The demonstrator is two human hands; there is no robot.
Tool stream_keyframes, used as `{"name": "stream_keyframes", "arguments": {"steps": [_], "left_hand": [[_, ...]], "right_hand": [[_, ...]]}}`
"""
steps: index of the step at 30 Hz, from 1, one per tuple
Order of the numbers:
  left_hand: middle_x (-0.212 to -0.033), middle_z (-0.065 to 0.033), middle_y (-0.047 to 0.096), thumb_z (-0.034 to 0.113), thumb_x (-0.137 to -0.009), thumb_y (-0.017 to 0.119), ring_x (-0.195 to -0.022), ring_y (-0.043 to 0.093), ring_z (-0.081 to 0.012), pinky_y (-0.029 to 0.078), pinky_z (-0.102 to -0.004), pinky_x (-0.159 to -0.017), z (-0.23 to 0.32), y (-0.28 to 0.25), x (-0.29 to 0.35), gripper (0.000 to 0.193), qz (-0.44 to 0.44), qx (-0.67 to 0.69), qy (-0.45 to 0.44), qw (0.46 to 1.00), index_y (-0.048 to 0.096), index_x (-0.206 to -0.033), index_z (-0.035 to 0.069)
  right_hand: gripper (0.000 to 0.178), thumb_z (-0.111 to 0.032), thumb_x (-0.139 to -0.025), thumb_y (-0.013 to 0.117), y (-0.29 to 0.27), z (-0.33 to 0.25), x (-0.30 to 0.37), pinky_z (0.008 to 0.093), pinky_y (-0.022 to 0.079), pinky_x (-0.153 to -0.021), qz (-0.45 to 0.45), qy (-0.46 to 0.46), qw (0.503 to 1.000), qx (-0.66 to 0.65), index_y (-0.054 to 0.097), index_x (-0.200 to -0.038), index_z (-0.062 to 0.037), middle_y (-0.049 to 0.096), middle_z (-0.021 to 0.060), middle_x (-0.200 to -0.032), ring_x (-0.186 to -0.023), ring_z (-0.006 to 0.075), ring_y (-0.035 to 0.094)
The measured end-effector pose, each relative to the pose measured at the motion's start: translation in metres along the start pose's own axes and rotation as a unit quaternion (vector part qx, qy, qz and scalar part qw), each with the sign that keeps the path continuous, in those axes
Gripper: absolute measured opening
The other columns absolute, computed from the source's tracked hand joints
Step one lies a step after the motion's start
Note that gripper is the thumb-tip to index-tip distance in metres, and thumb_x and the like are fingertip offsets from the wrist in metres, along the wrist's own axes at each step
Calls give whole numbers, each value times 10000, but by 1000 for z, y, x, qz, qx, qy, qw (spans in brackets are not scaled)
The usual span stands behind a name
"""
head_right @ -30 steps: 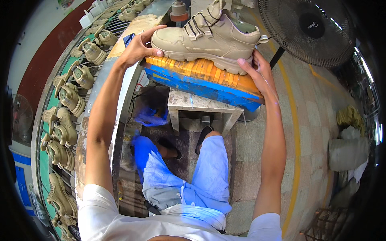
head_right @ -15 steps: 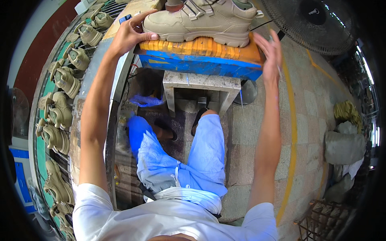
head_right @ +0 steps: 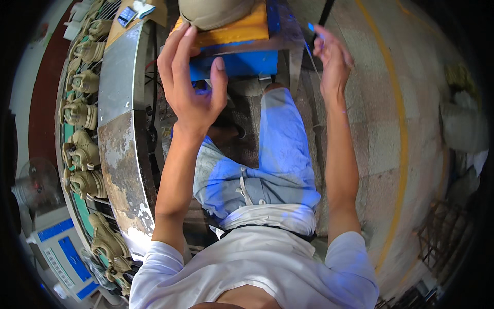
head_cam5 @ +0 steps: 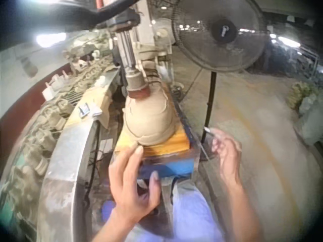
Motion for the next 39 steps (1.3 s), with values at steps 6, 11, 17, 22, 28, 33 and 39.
{"name": "stream_keyframes", "arguments": {"steps": [6,11,17,22,28,33,39], "left_hand": [[-1558,-229,532,127,-793,774,-1344,547,-394,399,-520,-1152,40,27,10,723,-119,-99,37,987,568,-1468,-27],[-1567,-189,547,193,-907,614,-1318,578,-325,386,-485,-1180,58,49,11,592,-125,-193,8,973,597,-1456,-27],[-1532,-140,542,351,-961,639,-1458,473,-324,292,-521,-1238,67,77,16,577,-135,-241,18,961,576,-1462,72],[-1546,-131,537,379,-922,682,-1457,468,-343,278,-510,-1247,69,81,18,620,-147,-231,4,962,590,-1450,67],[-1465,-165,604,289,-885,702,-1399,496,-352,328,-503,-1202,60,72,17,593,-131,-209,8,969,619,-1416,38],[-1532,-184,580,240,-877,725,-1308,545,-336,380,-468,-1134,50,57,14,578,-108,-205,28,972,641,-1405,20],[-1491,-76,648,160,-896,618,-1198,608,-222,430,-390,-1087,27,40,17,505,-44,-246,50,967,698,-1389,83]], "right_hand": [[467,-146,-1016,392,49,-129,34,267,424,-719,-127,-205,963,120,698,-1192,160,626,103,-908,-806,125,531],[402,-110,-993,433,86,-158,57,259,438,-592,-203,-379,860,275,752,-1093,114,646,77,-780,-662,110,551],[289,-22,-954,514,112,-152,48,267,517,-603,-221,-432,823,295,753,-1058,104,693,110,-772,-649,134,631],[286,1,-936,518,115,-151,39,265,540,-620,-203,-443,801,346,772,-1055,63,724,104,-780,-657,131,657],[151,-45,-847,635,113,-162,37,293,545,-545,-158,-375,867,287,775,-891,-6,710,122,-715,-608,173,707],[339,-61,-991,470,111,-169,39,244,525,-589,-201,-303,881,304,781,-1065,54,747,114,-799,-640,116,659],[362,-93,-1006,455,111,-152,43,264,520,-579,-211,-298,900,239,775,-1068,63,744,132,-803,-639,132,661]]}}
Point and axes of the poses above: each hand's wrist, its own x-axis away from the middle knuckle, its own y-axis out of the palm, z = x × y, the point moved 2 cm from there along -x, towards the middle knuckle
